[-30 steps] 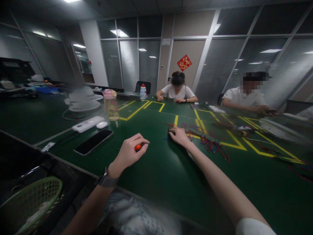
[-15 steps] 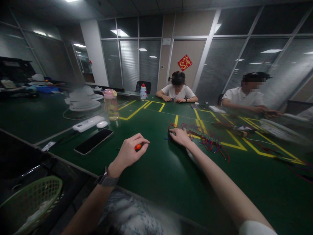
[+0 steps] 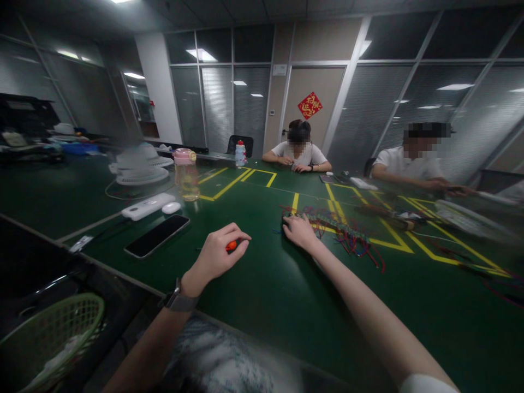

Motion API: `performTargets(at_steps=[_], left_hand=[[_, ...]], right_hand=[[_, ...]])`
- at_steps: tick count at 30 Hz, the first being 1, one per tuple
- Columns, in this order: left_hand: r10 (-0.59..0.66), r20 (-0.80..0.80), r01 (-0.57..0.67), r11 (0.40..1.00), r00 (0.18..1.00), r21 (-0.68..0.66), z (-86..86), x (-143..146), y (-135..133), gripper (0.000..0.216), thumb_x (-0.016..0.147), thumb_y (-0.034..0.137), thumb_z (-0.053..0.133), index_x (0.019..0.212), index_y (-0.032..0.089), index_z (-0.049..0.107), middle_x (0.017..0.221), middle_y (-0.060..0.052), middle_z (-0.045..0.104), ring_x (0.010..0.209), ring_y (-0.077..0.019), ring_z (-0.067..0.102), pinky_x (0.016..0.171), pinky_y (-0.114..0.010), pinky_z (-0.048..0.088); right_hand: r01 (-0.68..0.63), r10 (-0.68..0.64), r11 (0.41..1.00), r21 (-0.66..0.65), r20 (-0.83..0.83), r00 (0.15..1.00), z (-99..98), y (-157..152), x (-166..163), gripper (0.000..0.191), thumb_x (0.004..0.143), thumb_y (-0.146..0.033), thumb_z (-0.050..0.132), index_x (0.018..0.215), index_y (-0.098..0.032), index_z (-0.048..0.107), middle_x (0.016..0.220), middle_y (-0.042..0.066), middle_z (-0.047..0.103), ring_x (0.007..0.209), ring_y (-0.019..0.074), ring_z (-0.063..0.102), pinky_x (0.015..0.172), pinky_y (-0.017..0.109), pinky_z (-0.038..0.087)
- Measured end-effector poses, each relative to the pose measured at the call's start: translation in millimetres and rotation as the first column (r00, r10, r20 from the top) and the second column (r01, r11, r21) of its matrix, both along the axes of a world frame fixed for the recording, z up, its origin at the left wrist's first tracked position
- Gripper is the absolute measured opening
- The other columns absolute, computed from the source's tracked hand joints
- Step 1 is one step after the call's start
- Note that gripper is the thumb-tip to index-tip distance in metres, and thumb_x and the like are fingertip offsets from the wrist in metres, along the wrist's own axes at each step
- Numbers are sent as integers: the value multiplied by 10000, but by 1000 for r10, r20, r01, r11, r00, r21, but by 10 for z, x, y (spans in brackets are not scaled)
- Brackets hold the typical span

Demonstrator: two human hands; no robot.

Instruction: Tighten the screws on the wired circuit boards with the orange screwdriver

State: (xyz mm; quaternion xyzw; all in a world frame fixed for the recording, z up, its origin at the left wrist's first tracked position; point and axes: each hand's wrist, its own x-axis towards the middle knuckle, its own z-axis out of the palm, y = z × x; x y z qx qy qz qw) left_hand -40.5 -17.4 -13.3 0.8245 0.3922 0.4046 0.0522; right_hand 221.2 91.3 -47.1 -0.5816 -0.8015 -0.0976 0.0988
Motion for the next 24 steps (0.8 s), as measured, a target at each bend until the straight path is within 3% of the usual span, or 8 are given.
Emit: performTargets(at_steps=[3, 7, 11, 18, 24], left_hand=[[-3, 1, 3, 1000, 1000, -2, -1, -2, -1, 219, 898, 309, 486, 896, 198, 674, 884, -29, 630, 773, -134, 602, 719, -255, 456], [-7, 0, 7, 1000, 1000, -8, -4, -4, 3, 218, 899, 314, 489, 899, 197, 673, 885, -27, 625, 769, -134, 596, 718, -257, 455], [-12, 1, 12, 1000, 1000, -12, 0, -3, 3, 217, 901, 311, 489, 903, 193, 671, 891, -27, 625, 771, -134, 596, 719, -258, 455], [-7, -7, 7, 1000, 1000, -13, 16, 1, -2, 210, 899, 301, 492, 892, 193, 672, 892, -28, 631, 780, -138, 601, 722, -257, 456], [-4, -7, 4, 1000, 1000, -11, 10, 2, -1, 211, 899, 303, 493, 895, 194, 674, 891, -24, 627, 775, -132, 597, 721, -254, 454]], right_hand=[[-9, 9, 1000, 6, 24, 1000, 1, -14, -32, 386, 923, -287, 406, 1214, -127, 603, 1164, 148, 664, 1095, 252, 603, 1077, 426, 301], [3, -3, 1000, 16, 50, 999, 7, -42, -64, 372, 932, -287, 384, 1184, -133, 610, 1115, 149, 675, 1015, 236, 633, 910, 312, 430], [16, -18, 1000, 23, 80, 997, 20, -61, -82, 351, 925, -287, 396, 1147, -132, 620, 1085, 158, 677, 950, 254, 645, 858, 333, 434], [16, -20, 999, 39, 102, 995, 28, -78, -97, 347, 931, -308, 400, 1155, -139, 604, 1135, 162, 659, 1088, 278, 581, 1008, 433, 308], [9, -9, 1000, 4, 111, 994, 45, -72, -100, 355, 943, -299, 381, 1163, -121, 595, 1121, 166, 662, 1062, 257, 599, 977, 384, 328]])
